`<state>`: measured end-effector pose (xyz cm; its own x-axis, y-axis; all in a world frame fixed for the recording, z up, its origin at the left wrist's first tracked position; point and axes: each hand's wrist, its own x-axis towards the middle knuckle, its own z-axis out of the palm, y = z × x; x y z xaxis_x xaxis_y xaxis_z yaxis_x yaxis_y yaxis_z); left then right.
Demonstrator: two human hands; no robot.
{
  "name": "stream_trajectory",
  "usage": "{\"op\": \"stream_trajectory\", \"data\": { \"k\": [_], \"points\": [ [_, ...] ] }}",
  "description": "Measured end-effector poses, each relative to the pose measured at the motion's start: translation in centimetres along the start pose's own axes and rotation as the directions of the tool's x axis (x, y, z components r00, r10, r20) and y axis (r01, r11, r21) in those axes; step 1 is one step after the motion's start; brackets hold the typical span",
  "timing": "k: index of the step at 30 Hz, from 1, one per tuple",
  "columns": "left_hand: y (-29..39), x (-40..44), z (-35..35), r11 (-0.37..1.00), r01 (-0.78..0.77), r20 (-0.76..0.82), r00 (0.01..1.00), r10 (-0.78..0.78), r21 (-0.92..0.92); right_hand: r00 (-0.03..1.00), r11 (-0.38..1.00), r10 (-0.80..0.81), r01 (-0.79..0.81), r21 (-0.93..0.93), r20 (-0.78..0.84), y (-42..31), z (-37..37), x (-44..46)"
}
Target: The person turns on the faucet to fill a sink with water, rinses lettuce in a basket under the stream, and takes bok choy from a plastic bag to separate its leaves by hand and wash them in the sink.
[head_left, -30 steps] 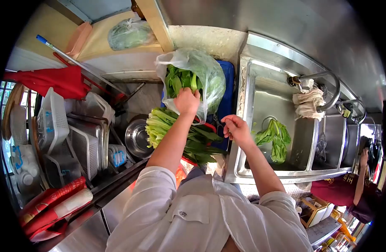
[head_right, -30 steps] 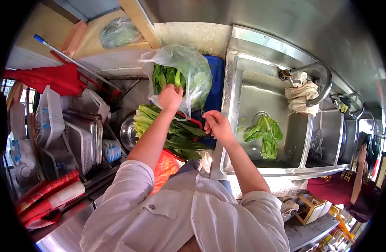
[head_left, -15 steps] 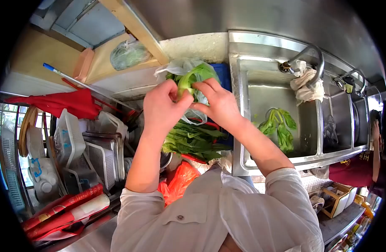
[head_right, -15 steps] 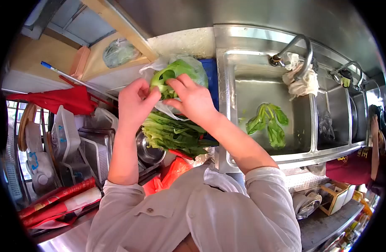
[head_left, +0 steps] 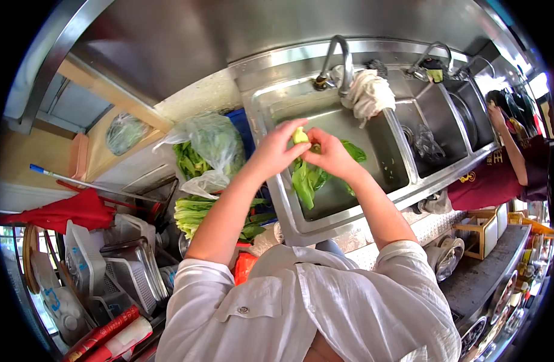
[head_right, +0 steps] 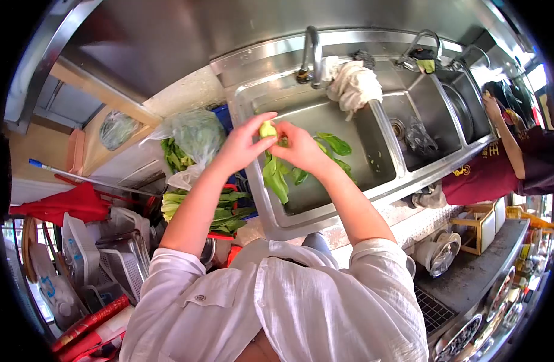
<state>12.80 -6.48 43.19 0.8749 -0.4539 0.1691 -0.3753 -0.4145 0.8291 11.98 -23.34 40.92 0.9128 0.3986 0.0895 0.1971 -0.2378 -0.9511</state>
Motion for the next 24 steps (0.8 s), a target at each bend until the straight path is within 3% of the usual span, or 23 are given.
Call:
{"op": "stream_trajectory", "data": {
  "k": [2,3,5,6,7,8,10,11,12,16,18,19,20,21,22,23,24],
  "points": [
    [0.4,0.7,3.4,0.999,-0.008,-0.076,0.997,0.011,0.032,0.98,0.987,0.077,-0.101,-0.126,-0.182,1.2,-1.0,-1.4],
    [0.3,0.9,4.9,0.994,-0.056,-0.091,0.994,0.064,0.09,0.978,0.987,0.079,-0.105,-0.126,-0.194,1.7,-1.5,-2.0],
    [0.2,1.6,6.4,0.983,-0.109,-0.094,0.988,0.124,0.147,0.975,0.908,0.08,-0.158,-0.388,-0.209,2.5,-2.5,-3.2],
    [0.2,1.9,6.3,0.974,-0.054,0.053,0.998,0.044,0.219,0.973,0.908,0.086,-0.165,-0.385,-0.216,2.9,-3.4,-3.8],
    [0.2,2.4,6.3,0.955,-0.011,0.19,0.981,-0.048,0.297,0.989,0.927,0.084,-0.124,-0.353,-0.125,3.3,-4.5,-4.3],
    [-0.4,2.8,6.4,0.955,-0.012,0.193,0.98,-0.047,0.296,0.997,0.945,0.077,-0.083,-0.316,-0.032,3.8,-5.5,-4.7],
    [-2.1,3.6,7.0,0.967,0.158,0.251,0.962,-0.106,-0.199,0.998,0.96,0.058,-0.06,-0.273,-0.018,4.7,-7.1,-5.6],
    [-1.9,3.9,7.2,0.88,0.207,0.227,0.967,-0.117,-0.427,0.988,0.985,0.151,-0.148,-0.088,0.029,4.8,-7.8,-5.8],
    [-1.6,4.2,7.7,0.882,0.206,0.232,0.966,-0.114,-0.424,0.968,0.966,0.231,-0.24,0.094,0.093,4.7,-8.6,-5.9],
    [-0.9,4.7,10.6,0.956,0.12,0.191,0.979,-0.069,-0.269,0.952,0.941,0.265,-0.29,0.173,0.153,4.4,-9.5,-6.1],
    [-0.2,4.9,11.5,0.953,0.257,0.14,0.962,-0.236,-0.16,0.96,0.945,0.263,-0.276,0.175,0.097,4.8,-9.1,-6.1],
    [-1.1,5.1,12.2,0.99,0.079,0.052,0.996,-0.073,-0.12,0.965,0.949,0.258,-0.262,0.174,0.041,5.3,-8.9,-6.2],
    [-0.6,5.2,12.2,0.989,0.082,0.05,0.996,-0.076,-0.119,0.965,0.949,0.258,-0.262,0.175,0.046,6.2,-8.9,-6.3],
    [0.1,5.3,12.1,0.978,0.046,0.073,0.995,-0.062,0.201,0.983,0.977,0.184,-0.186,-0.105,-0.029,7.4,-8.9,-6.3],
    [0.6,5.4,12.0,0.866,0.0,0.1,0.993,-0.058,0.499,0.993,0.918,0.088,-0.111,-0.38,-0.078,8.4,-9.0,-6.3],
    [0.2,5.4,12.3,0.866,0.007,0.094,0.994,-0.063,0.5,0.994,0.919,0.087,-0.108,-0.38,-0.071,8.7,-9.2,-6.2],
    [-0.7,5.4,12.7,0.856,0.021,-0.015,1.0,-0.015,0.517,0.984,0.922,0.148,-0.173,-0.347,-0.098,9.0,-9.5,-6.1]
  ]
}}
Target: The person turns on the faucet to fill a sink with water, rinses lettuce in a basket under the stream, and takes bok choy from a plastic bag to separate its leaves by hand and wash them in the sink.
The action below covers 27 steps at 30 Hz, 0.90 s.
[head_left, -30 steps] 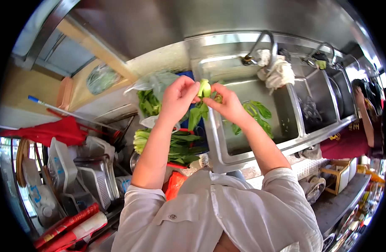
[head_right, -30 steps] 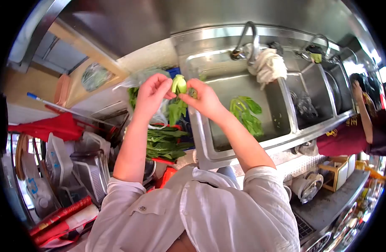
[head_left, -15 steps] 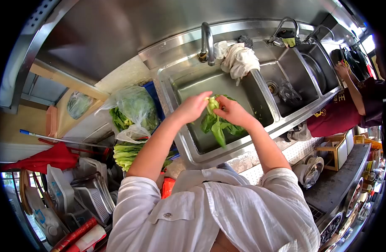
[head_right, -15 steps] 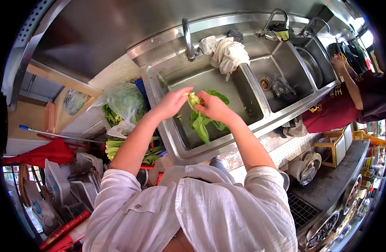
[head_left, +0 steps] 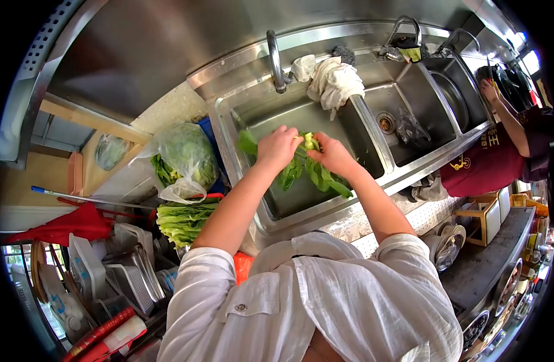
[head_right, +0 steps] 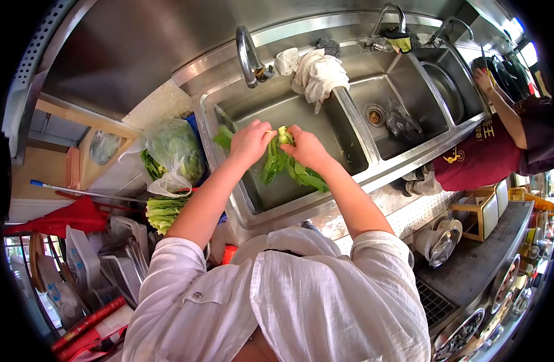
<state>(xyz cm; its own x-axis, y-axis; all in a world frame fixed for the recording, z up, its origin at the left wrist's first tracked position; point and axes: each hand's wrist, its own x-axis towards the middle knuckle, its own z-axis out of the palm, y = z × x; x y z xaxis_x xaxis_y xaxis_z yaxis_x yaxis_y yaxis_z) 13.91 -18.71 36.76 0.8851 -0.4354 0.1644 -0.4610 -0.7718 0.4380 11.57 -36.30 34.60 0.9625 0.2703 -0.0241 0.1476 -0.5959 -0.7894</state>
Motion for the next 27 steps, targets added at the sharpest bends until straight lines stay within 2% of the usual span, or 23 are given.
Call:
{"op": "stream_trajectory", "data": {
  "k": [1,2,4,5,6,8,9,10,11,12,13,14,15,16,17,18,20,21,22,24,25,26,27],
  "points": [
    [-0.4,0.1,0.7,1.0,0.012,-0.118,0.993,-0.01,0.018,0.998,0.997,0.069,-0.069,0.029,-0.005,0.3,-0.1,0.2],
    [-0.5,0.1,1.3,1.0,0.012,-0.119,0.993,-0.01,0.019,0.998,0.997,0.068,-0.068,0.029,-0.005,-0.2,-0.5,0.1],
    [-0.4,0.1,2.6,0.958,-0.017,-0.177,0.983,-0.036,-0.288,0.953,0.868,0.236,-0.295,0.4,0.191,-1.3,-1.4,-0.2],
    [0.1,0.2,2.8,0.869,0.044,-0.061,0.995,-0.085,-0.493,0.953,0.868,0.235,-0.295,0.399,0.193,-1.5,-1.3,-0.4],
    [0.3,0.1,2.7,0.869,0.046,-0.061,0.994,-0.088,-0.493,0.957,0.878,0.221,-0.28,0.389,0.19,-1.7,-1.2,-0.7],
    [0.8,0.2,1.7,0.827,0.345,0.3,0.927,-0.226,-0.444,0.961,0.887,0.206,-0.263,0.381,0.185,-1.4,-1.0,-0.7],
    [1.2,0.3,1.3,0.91,0.288,0.32,0.928,-0.188,-0.299,0.986,0.973,0.116,-0.136,0.184,0.118,-0.6,-0.8,-0.5],
    [0.7,0.3,1.7,0.91,0.289,0.321,0.928,-0.19,-0.297,0.997,1.0,0.012,-0.01,-0.029,0.072,0.1,-0.8,-0.4],
    [0.1,0.1,2.1,0.947,0.111,0.2,0.979,-0.051,-0.303,0.997,1.0,0.013,-0.012,-0.026,0.074,0.3,-1.2,-0.3],
    [-0.6,-0.1,2.4,0.956,-0.069,0.076,0.993,0.094,-0.287,0.989,0.992,-0.036,0.052,-0.114,0.142,0.4,-1.8,-0.1],
    [-1.4,-0.2,2.7,0.955,-0.072,0.096,0.99,0.104,-0.289,0.974,0.973,-0.08,0.123,-0.197,0.213,0.6,-2.3,0.1],
    [-1.9,-0.3,2.6,0.955,-0.072,0.095,0.99,0.103,-0.288,0.974,0.972,-0.081,0.124,-0.197,0.213,0.8,-2.5,0.3],
    [-2.4,-0.4,2.6,0.845,0.194,0.223,0.971,-0.091,-0.498,0.974,0.998,-0.044,0.054,-0.039,0.223,1.0,-2.7,0.5],
    [-2.7,-0.4,2.7,0.632,0.443,0.386,0.891,-0.238,-0.635,0.971,0.993,-0.01,-0.019,0.12,0.237,1.1,-2.7,0.8],
    [-2.3,-0.3,2.3,0.508,0.44,0.397,0.896,-0.198,-0.741,0.975,0.988,0.033,-0.064,0.138,0.22,0.9,-2.6,1.1],
    [-1.6,-0.4,2.4,0.507,0.44,0.396,0.896,-0.199,-0.741,0.975,0.988,0.032,-0.064,0.137,0.222,0.6,-2.1,1.1],
    [-0.1,-0.5,3.2,0.363,0.327,0.286,0.944,-0.163,-0.873,0.998,0.946,0.051,-0.063,0.318,0.044,-0.5,-0.4,0.8],
    [-0.2,-0.4,4.0,0.401,0.321,0.239,0.94,-0.241,-0.858,0.998,0.987,-0.025,0.034,0.158,-0.063,-0.2,0.6,1.0],
    [-0.5,-0.3,4.2,0.398,0.321,0.237,0.94,-0.247,-0.859,0.998,0.987,-0.027,0.036,0.156,-0.057,-0.1,0.8,0.9],
    [0.0,0.0,3.0,0.604,0.467,0.363,0.884,-0.294,-0.646,0.996,0.959,-0.011,-0.014,-0.283,-0.085,-0.7,0.8,0.9],
    [-0.2,-0.1,2.1,0.639,0.504,0.437,0.856,-0.277,-0.581,0.998,0.904,-0.053,0.036,-0.426,-0.028,-0.9,0.2,0.7],
    [-0.9,-0.4,1.8,0.636,0.506,0.434,0.855,-0.283,-0.583,0.998,0.904,-0.056,0.042,-0.427,-0.021,-0.2,0.0,0.8],
    [-1.8,-0.6,1.7,0.865,0.314,0.314,0.929,-0.196,-0.391,0.983,0.831,-0.177,0.173,-0.529,0.045,0.7,-0.3,0.9]
  ]
}}
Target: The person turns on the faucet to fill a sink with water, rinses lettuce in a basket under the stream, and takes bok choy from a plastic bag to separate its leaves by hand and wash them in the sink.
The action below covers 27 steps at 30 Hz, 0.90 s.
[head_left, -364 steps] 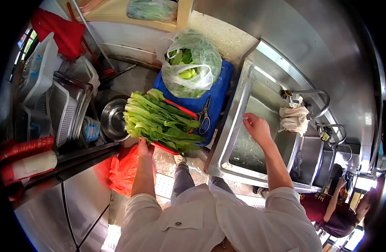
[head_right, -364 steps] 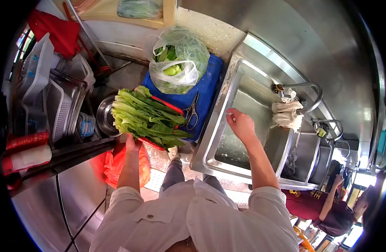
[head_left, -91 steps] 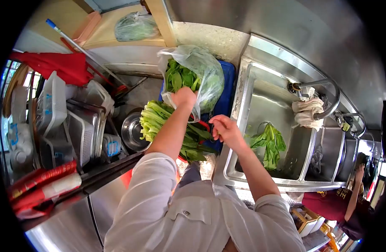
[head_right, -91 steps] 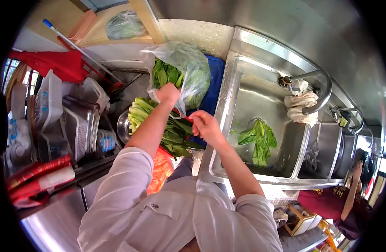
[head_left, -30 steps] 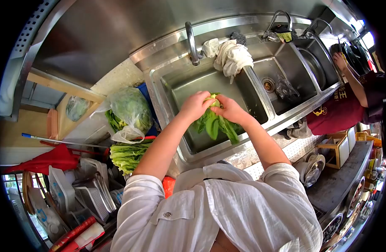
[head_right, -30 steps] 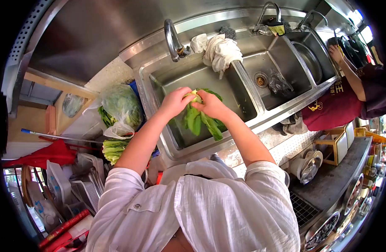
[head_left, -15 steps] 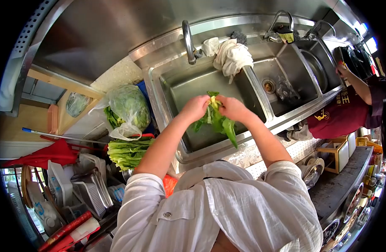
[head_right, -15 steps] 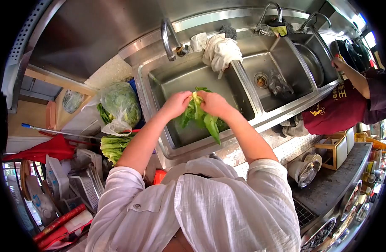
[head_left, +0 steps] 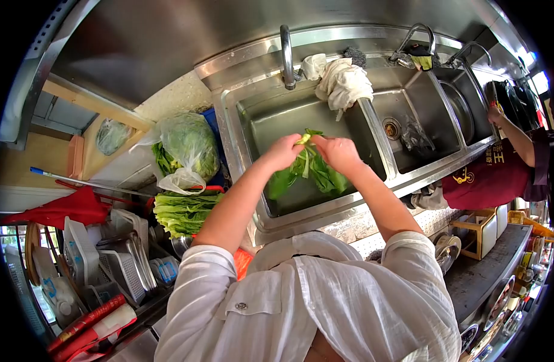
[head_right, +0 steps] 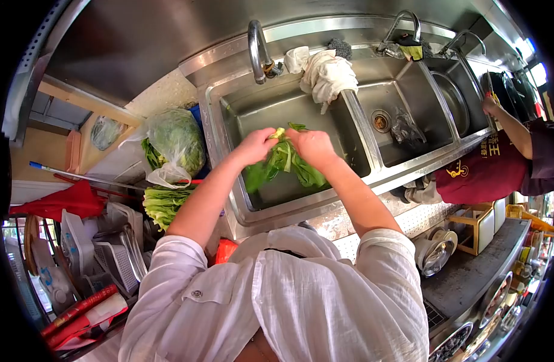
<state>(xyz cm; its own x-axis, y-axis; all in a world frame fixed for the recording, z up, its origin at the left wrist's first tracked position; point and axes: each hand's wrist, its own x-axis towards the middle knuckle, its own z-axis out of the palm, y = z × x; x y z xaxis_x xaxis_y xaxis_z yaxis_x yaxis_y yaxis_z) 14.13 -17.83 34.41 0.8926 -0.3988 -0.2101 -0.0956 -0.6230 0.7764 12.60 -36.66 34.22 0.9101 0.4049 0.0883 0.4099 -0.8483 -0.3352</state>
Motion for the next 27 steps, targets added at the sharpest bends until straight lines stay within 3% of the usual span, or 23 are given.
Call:
{"op": "stream_trajectory", "data": {
  "k": [1,3,5,6,8,9,11,13,14,16,17,18,19,20,21,22,23,25,26,27],
  "points": [
    [-0.8,0.1,-0.5,0.937,-0.146,-0.028,0.986,0.163,0.319,0.99,0.983,-0.138,0.137,-0.118,0.006,0.9,0.2,-0.1],
    [-0.8,-0.1,-1.5,0.931,-0.175,-0.074,0.975,0.209,0.321,0.987,0.98,-0.162,0.161,-0.118,0.008,0.4,-0.9,-0.3],
    [0.1,-0.2,-2.1,0.997,-0.014,0.136,0.991,0.003,0.08,0.989,0.997,-0.067,0.059,-0.058,-0.133,-0.9,-1.8,-0.2],
    [0.4,-0.3,-1.8,0.999,0.029,0.143,0.989,-0.03,0.015,0.989,0.996,-0.074,0.067,-0.059,-0.127,-1.5,-1.9,0.2],
    [0.0,-0.1,-1.1,1.0,-0.001,0.139,0.99,0.004,-0.023,0.962,0.971,-0.239,0.241,0.002,-0.134,-2.4,-1.7,0.7],
    [-0.3,-0.1,-1.0,0.998,-0.036,0.136,0.99,0.043,-0.055,0.961,0.969,-0.246,0.248,0.002,-0.13,-2.5,-1.6,0.7],
    [-0.2,-0.6,-1.7,1.0,-0.015,0.187,0.982,0.014,0.008,0.928,0.93,-0.366,0.362,-0.064,-0.07,-2.4,-0.8,0.7],
    [0.8,-1.2,-2.2,0.992,-0.027,0.347,0.938,-0.018,0.124,0.913,0.912,-0.408,0.406,-0.064,-0.017,-2.8,-0.2,0.4],
    [0.2,-1.2,-1.9,0.985,-0.135,0.264,0.959,0.103,0.107,0.929,0.933,-0.351,0.358,0.042,-0.121,-2.8,-0.1,0.1],
    [0.9,-1.3,-1.8,0.963,0.002,0.221,0.973,0.061,-0.271,0.932,0.94,-0.194,0.266,0.212,-0.306,-3.4,0.2,0.0],
    [-0.3,-0.8,-0.1,0.831,0.015,0.151,0.985,0.083,-0.556,0.919,0.937,-0.094,0.212,0.279,-0.383,-4.0,0.5,-0.1],
    [-1.0,-0.4,1.5,0.727,-0.036,0.053,0.994,0.098,-0.685,0.9,0.94,0.002,0.147,0.307,-0.436,-4.5,1.3,-0.1],
    [-1.5,0.0,2.7,0.799,-0.167,-0.112,0.986,0.125,-0.577,0.871,0.938,0.107,0.071,0.338,-0.479,-4.6,2.4,-0.3],
    [0.3,-0.9,2.4,0.861,-0.099,-0.189,0.982,0.003,-0.498,0.884,0.807,0.296,-0.029,0.59,-0.362,-4.6,3.4,-0.3],
    [0.2,-0.5,4.3,0.866,-0.294,-0.489,0.87,0.067,-0.404,0.87,0.606,0.453,-0.143,0.783,-0.192,-4.6,4.2,-0.1],
    [0.6,-0.4,5.0,0.865,-0.23,-0.496,0.868,-0.025,-0.446,0.795,0.127,0.605,-0.162,0.979,0.053,-4.9,4.5,0.4],
    [0.8,-0.3,5.3,0.856,-0.168,-0.495,0.862,-0.112,-0.488,0.735,0.094,0.672,-0.209,0.973,0.093,-4.6,4.1,0.8],
    [0.9,-0.5,5.3,0.923,-0.192,-0.59,0.806,-0.044,-0.332,0.682,-0.099,0.71,-0.148,0.984,0.174,-2.5,4.1,1.5],
    [0.0,-0.4,5.1,0.973,-0.209,-0.494,0.859,0.137,-0.094,0.682,-0.143,0.698,-0.163,0.976,0.216,-1.3,3.6,1.7],
    [-0.6,-0.6,4.8,0.974,-0.207,-0.502,0.855,0.132,-0.097,0.683,-0.186,0.684,-0.177,0.966,0.257,-0.2,3.0,1.8]
  ]
}}
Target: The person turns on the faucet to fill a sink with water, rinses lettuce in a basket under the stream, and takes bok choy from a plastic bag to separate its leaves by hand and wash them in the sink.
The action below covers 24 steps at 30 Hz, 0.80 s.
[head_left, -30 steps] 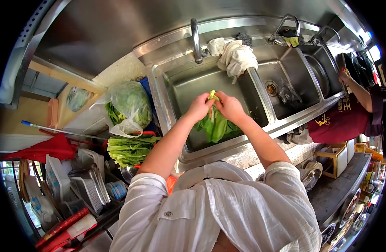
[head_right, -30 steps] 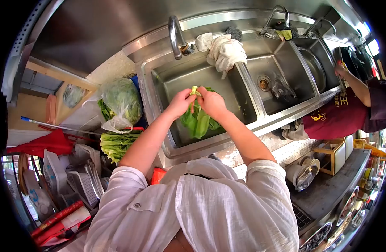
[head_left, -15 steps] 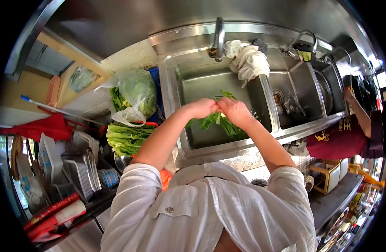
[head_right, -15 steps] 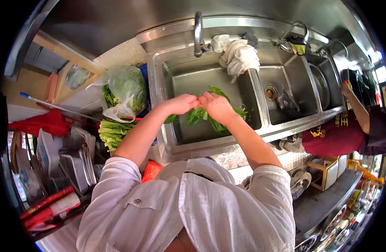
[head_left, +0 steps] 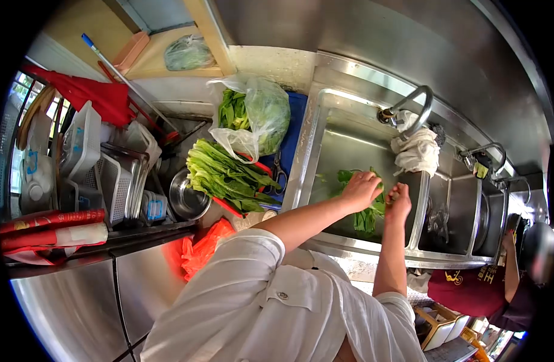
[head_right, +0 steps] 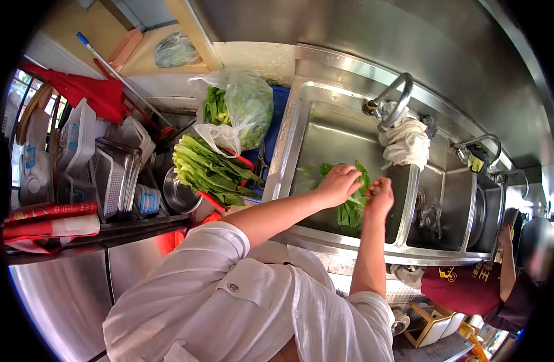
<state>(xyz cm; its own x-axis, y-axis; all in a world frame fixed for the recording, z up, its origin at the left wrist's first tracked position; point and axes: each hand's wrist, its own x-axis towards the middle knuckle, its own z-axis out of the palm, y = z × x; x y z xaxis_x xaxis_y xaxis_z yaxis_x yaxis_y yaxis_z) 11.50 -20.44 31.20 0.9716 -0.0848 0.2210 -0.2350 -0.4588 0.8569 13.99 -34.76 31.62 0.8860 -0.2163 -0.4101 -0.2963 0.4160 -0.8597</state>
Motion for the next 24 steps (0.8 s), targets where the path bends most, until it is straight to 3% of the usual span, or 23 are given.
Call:
{"op": "stream_trajectory", "data": {
  "k": [2,3,4,5,6,7,9,10,12,13,15,16,18,19,20,22,24],
  "points": [
    [-0.9,-0.7,-1.4,0.866,-0.181,-0.198,0.933,0.301,0.466,0.998,0.996,0.06,-0.062,0.065,0.037,-1.4,-1.7,0.6],
    [-1.3,-0.7,-3.8,0.936,-0.143,-0.131,0.972,0.194,0.322,0.997,0.996,0.068,-0.07,0.058,0.049,-2.0,-1.7,-0.1],
    [-0.3,-1.0,-7.7,0.954,-0.051,-0.128,0.988,0.092,0.294,0.995,0.995,0.078,-0.081,0.051,0.06,-2.7,-1.6,-0.9],
    [-2.3,-1.2,-10.5,0.963,-0.069,-0.247,0.96,0.135,0.259,0.992,0.994,0.093,-0.097,0.045,0.086,-2.8,-1.8,-1.5],
    [-4.4,-1.6,-14.5,0.978,0.084,-0.287,0.957,-0.026,0.193,0.988,0.993,0.108,-0.113,0.04,0.111,-2.5,-1.9,-2.0],
    [-5.9,-1.5,-17.9,0.927,0.082,-0.514,0.848,0.127,0.365,0.985,0.991,0.102,-0.113,0.078,0.138,-1.9,-1.9,-2.8],
    [-11.2,-2.9,-24.0,0.877,0.282,-0.717,0.69,0.096,0.388,0.982,0.986,0.161,-0.165,0.035,0.102,-0.1,-1.4,-3.9],
    [-13.7,-3.7,-26.5,0.801,0.496,-0.691,0.707,-0.149,0.334,0.974,0.977,0.215,-0.215,-0.004,0.067,0.7,-0.7,-4.4],
    [-17.6,-4.5,-28.8,0.652,0.681,-0.634,0.673,-0.38,0.332,0.964,0.963,0.262,-0.257,-0.077,0.051,2.3,1.4,-5.8],
    [-19.1,-4.4,-29.1,0.66,0.677,-0.625,0.678,-0.386,0.327,0.957,0.956,0.285,-0.28,-0.086,0.055,3.0,2.2,-6.3],
    [-21.4,-3.9,-29.0,0.481,0.836,-0.594,0.535,-0.602,0.265,0.951,0.948,0.301,-0.292,-0.124,0.062,3.7,4.5,-7.5],
    [-23.8,-3.4,-28.9,0.492,0.83,-0.58,0.543,-0.607,0.263,0.954,0.948,0.292,-0.28,-0.151,0.069,3.7,5.6,-8.2],
    [-25.4,-2.5,-28.4,0.576,0.793,-0.636,0.343,-0.692,-0.199,0.957,0.945,0.272,-0.247,-0.216,0.097,3.5,6.8,-9.2],
    [-25.9,-2.2,-27.7,0.551,0.509,-0.491,0.262,-0.831,-0.661,0.955,0.944,0.278,-0.253,-0.212,0.1,3.6,6.8,-9.4],
    [-25.1,-1.9,-27.9,0.547,0.511,-0.485,0.265,-0.834,-0.663,0.953,0.944,0.283,-0.258,-0.206,0.106,3.8,6.7,-9.6],
    [-24.2,-1.0,-28.5,0.291,0.267,-0.271,0.11,-0.956,-0.919,0.956,0.943,0.282,-0.262,-0.206,0.077,4.1,6.4,-9.9],
    [-24.6,-0.6,-28.9,0.226,0.238,-0.196,0.143,-0.97,-0.945,0.958,0.943,0.279,-0.262,-0.204,0.059,4.4,6.0,-10.1]
  ]
}}
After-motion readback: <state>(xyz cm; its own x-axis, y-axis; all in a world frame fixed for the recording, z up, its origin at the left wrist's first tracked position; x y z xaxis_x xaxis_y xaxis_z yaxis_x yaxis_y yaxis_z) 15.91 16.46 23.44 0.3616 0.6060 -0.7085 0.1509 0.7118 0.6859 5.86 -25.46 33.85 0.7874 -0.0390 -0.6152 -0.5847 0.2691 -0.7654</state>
